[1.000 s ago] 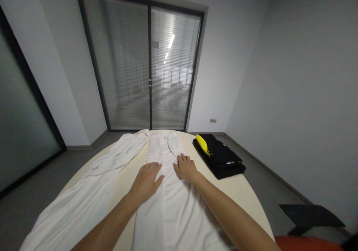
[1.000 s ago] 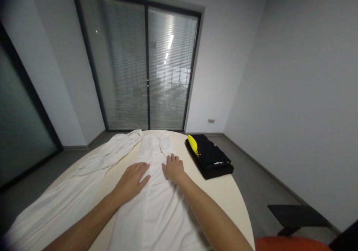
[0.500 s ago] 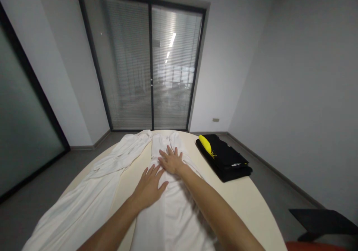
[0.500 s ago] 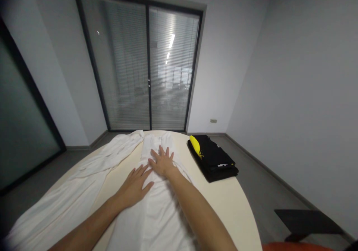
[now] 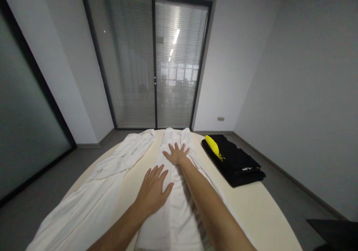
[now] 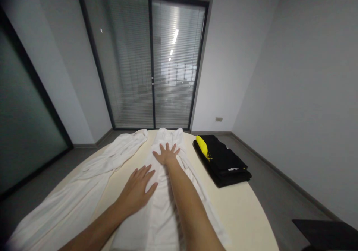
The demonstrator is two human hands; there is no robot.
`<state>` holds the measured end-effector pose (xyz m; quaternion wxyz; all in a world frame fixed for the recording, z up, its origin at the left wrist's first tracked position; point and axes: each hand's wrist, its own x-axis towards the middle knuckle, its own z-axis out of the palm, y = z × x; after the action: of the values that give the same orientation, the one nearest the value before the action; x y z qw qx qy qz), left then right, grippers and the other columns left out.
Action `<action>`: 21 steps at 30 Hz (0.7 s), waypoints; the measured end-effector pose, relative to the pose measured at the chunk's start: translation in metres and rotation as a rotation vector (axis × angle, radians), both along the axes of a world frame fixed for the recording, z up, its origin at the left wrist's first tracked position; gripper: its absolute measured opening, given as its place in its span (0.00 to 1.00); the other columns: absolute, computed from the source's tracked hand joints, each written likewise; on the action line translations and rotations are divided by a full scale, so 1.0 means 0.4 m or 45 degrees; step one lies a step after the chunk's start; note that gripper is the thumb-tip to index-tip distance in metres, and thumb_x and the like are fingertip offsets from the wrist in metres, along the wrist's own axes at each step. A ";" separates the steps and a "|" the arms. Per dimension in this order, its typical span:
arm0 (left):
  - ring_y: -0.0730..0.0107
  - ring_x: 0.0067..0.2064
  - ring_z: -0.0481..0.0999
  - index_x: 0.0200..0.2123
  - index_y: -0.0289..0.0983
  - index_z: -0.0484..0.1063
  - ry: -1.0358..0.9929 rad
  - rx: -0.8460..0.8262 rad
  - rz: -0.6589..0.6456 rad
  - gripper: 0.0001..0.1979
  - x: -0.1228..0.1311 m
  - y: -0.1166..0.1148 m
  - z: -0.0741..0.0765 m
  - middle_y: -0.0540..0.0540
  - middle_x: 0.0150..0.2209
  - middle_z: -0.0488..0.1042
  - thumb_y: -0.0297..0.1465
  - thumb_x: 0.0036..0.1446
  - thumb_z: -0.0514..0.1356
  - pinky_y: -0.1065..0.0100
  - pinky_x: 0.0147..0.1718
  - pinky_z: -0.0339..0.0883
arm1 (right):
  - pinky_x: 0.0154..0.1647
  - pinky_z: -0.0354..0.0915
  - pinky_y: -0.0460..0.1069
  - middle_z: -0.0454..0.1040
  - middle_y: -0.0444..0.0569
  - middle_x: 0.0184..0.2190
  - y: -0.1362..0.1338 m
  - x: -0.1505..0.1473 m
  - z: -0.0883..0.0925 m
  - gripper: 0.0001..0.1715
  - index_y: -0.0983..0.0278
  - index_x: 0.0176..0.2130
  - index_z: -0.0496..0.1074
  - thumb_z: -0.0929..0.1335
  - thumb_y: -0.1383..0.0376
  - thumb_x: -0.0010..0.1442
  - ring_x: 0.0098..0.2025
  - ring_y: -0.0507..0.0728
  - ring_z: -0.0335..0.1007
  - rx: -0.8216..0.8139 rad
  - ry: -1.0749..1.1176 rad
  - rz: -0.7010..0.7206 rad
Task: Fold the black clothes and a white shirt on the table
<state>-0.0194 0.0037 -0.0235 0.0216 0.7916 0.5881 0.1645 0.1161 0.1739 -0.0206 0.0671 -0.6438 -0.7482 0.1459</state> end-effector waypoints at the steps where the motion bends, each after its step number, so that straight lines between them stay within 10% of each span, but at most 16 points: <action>1: 0.49 0.69 0.55 0.63 0.38 0.65 -0.001 -0.016 -0.003 0.29 -0.003 0.000 -0.001 0.40 0.68 0.59 0.47 0.66 0.48 0.45 0.67 0.44 | 0.62 0.26 0.79 0.39 0.49 0.74 0.007 0.005 0.005 0.48 0.50 0.71 0.48 0.53 0.33 0.61 0.71 0.81 0.23 0.004 0.024 0.012; 9: 0.48 0.70 0.52 0.65 0.38 0.63 0.055 -0.080 -0.009 0.30 -0.014 0.000 -0.001 0.40 0.69 0.57 0.47 0.65 0.49 0.45 0.67 0.44 | 0.60 0.58 0.57 0.59 0.58 0.66 -0.050 0.113 0.064 0.30 0.60 0.65 0.60 0.61 0.56 0.67 0.64 0.64 0.59 0.260 -0.062 -0.002; 21: 0.50 0.71 0.51 0.67 0.39 0.60 0.065 -0.008 -0.128 0.30 -0.001 -0.020 -0.013 0.40 0.69 0.57 0.43 0.65 0.52 0.46 0.68 0.41 | 0.44 0.67 0.57 0.77 0.68 0.47 -0.298 0.375 0.114 0.22 0.68 0.48 0.75 0.69 0.56 0.60 0.49 0.70 0.76 -0.037 -0.316 -0.206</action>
<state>-0.0197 -0.0041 -0.0287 0.0172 0.8239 0.5485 0.1413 0.2659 0.0546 0.0250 -0.0239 -0.7160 -0.6941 0.0701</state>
